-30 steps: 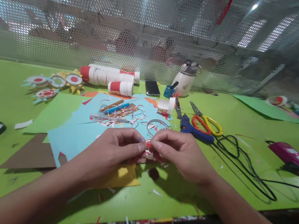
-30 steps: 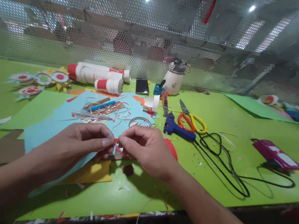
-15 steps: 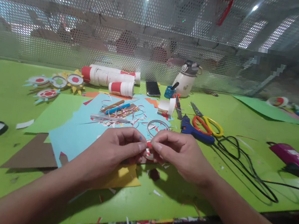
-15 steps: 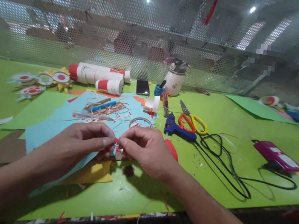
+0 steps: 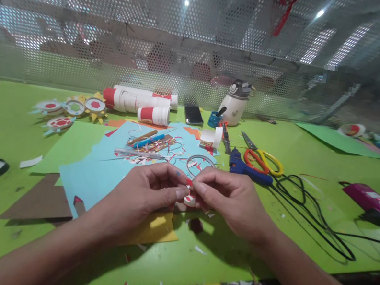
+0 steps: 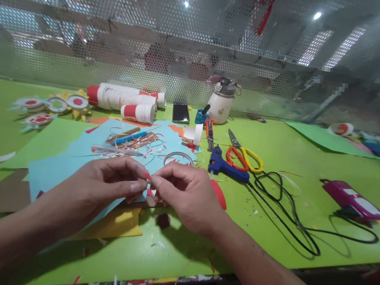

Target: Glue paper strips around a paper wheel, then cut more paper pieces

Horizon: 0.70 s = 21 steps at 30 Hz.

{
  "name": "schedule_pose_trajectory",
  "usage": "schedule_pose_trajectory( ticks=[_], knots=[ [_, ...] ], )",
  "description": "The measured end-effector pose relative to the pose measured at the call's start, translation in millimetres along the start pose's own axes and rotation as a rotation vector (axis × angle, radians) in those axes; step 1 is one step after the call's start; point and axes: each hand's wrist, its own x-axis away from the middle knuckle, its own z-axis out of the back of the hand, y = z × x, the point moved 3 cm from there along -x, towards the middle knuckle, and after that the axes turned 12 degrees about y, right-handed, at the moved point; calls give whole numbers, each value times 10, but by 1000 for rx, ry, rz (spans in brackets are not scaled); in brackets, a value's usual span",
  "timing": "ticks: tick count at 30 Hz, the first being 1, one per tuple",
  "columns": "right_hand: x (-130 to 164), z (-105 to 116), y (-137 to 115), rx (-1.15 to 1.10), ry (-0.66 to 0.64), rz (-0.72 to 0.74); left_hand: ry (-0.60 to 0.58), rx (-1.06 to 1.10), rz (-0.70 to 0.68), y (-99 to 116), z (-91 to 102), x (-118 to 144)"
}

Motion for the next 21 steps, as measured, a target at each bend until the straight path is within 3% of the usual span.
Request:
schedule_pose_trajectory(
  ticks=[6,10,15,21],
  knots=[
    [13,-30,4,41,6,57,65,25,26,-33,-1,-8],
    [13,-23,15,76,-8,35,59,-41,22,-28,16,-17],
    [-5,-6,-25,116,64,84,42,-210,38,8,17,-2],
    [8,-44,-2,134,9,7,-7,-200,58,-9,9,-13]
  ],
)
